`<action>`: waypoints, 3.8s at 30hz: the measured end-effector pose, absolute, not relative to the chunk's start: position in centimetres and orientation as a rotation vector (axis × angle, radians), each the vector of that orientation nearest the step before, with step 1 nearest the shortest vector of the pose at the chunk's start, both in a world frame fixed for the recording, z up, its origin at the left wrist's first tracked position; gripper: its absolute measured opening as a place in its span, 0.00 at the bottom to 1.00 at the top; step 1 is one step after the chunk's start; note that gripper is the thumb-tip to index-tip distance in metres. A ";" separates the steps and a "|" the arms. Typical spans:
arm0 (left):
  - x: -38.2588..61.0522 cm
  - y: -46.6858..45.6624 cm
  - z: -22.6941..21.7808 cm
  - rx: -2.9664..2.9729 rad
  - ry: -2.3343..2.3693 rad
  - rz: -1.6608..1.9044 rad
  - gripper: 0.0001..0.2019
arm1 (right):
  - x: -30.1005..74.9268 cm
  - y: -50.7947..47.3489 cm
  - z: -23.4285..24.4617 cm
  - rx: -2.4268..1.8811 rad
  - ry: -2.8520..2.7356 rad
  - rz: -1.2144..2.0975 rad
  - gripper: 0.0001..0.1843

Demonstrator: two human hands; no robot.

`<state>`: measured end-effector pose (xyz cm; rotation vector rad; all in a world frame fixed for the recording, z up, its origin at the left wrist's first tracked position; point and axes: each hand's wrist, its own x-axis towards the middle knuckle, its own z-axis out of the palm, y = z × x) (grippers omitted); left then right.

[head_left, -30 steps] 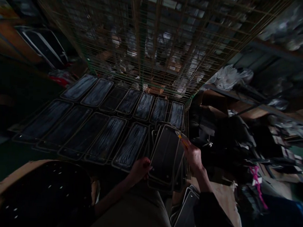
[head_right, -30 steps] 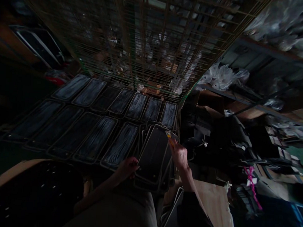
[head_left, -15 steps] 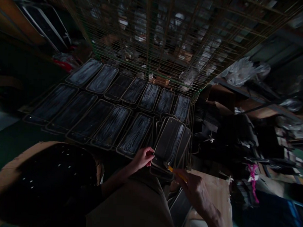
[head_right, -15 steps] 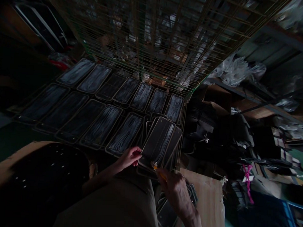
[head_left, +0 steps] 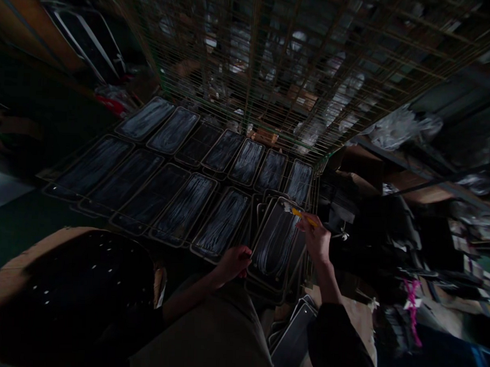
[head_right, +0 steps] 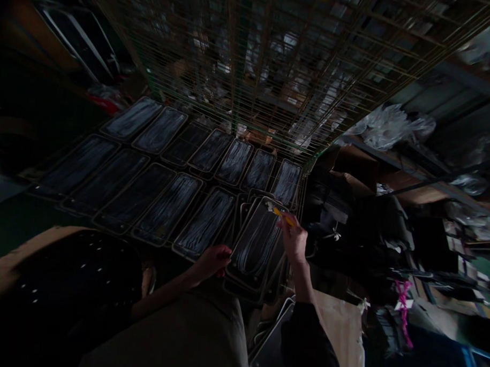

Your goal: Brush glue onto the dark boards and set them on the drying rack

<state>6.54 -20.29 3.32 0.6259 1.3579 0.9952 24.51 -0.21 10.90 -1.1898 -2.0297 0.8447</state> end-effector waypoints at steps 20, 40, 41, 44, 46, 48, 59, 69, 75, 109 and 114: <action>6.6 -20.3 3.7 0.585 1.339 1.087 0.13 | 29.0 -10.9 13.9 -1.142 -2.200 1.653 0.17; 7.1 -20.5 4.3 0.599 1.453 1.038 0.13 | 29.5 -6.1 12.4 -1.012 -2.546 0.963 0.15; 7.1 -20.5 4.2 0.603 1.451 1.044 0.13 | 30.0 -7.4 13.1 -1.001 -2.557 1.061 0.14; 7.2 -20.7 4.0 0.607 1.447 1.073 0.14 | 31.2 -9.5 14.8 -0.975 -2.551 1.380 0.13; 7.3 -20.8 3.9 0.615 1.448 1.086 0.14 | 31.7 -9.5 15.4 -0.983 -2.458 1.506 0.14; 7.3 -20.8 4.1 0.610 1.451 1.088 0.15 | 32.0 -8.7 15.4 -1.030 -2.356 1.448 0.15; 8.0 -20.7 5.8 0.553 1.539 1.052 0.12 | 34.7 -14.8 14.2 -1.102 -2.396 1.374 0.13; 8.2 -20.7 5.9 0.575 1.554 1.037 0.13 | 31.0 -17.1 12.7 -1.178 -1.945 1.512 0.13; 8.1 -20.7 5.3 0.620 1.524 1.046 0.16 | 33.9 -15.0 12.8 -1.344 -1.867 1.328 0.14; 6.6 -20.2 5.0 0.637 1.348 0.975 0.16 | 29.0 -12.6 11.4 -1.204 -2.233 1.215 0.13; 7.0 -20.2 4.5 0.591 1.336 1.017 0.15 | 29.9 -15.0 13.6 -1.201 -2.099 1.430 0.13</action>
